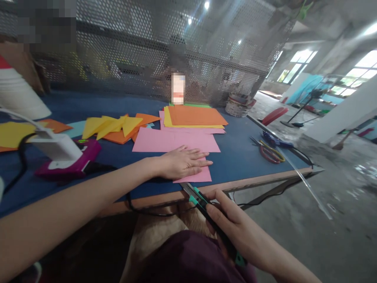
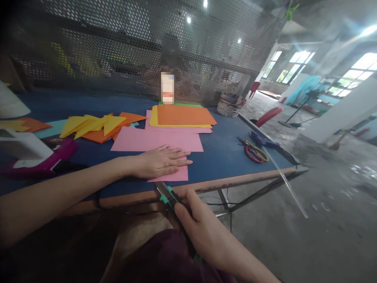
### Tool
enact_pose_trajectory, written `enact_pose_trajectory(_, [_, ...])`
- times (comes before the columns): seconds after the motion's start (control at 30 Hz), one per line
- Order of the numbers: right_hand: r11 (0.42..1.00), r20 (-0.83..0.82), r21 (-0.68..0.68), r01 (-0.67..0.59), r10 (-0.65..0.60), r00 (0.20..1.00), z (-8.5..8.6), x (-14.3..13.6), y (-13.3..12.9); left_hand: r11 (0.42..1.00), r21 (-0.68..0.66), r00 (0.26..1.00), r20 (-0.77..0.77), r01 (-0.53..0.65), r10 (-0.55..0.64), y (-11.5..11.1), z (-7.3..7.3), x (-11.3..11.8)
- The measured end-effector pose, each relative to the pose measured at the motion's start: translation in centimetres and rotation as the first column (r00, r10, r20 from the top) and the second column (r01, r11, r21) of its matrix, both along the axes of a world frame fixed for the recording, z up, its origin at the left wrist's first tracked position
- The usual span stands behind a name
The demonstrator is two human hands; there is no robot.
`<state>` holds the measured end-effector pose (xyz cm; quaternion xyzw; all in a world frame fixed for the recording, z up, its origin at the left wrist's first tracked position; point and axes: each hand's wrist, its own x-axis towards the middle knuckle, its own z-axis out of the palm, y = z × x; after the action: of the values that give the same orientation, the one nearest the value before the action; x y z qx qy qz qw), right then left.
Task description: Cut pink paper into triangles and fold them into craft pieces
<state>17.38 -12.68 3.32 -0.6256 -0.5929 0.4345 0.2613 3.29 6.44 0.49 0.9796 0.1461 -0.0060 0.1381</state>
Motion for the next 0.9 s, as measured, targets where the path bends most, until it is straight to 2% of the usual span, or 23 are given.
enact_pose_trajectory(0.17, [0.999,-0.044,0.001,-0.046,0.046,0.998,0.18,-0.02,0.12,1.000,0.005,1.000,-0.009,0.012,-0.012,0.21,-0.04,0.09])
enact_pose_trajectory(0.33, [0.999,-0.014,-0.008,-0.032,0.032,0.999,0.24,-0.13,-0.02,1.000,0.006,1.000,-0.001,0.020,-0.020,0.31,-0.11,0.11])
enact_pose_trajectory(0.53, [0.999,-0.063,0.006,-0.042,0.042,0.997,0.33,-0.14,0.10,1.000,-0.012,1.000,0.003,0.015,-0.015,0.30,-0.12,0.09])
enact_pose_trajectory(0.9, [0.994,-0.082,0.033,-0.100,0.103,0.991,-0.09,0.02,0.53,1.000,0.001,1.000,-0.014,0.007,-0.007,0.20,0.07,0.11])
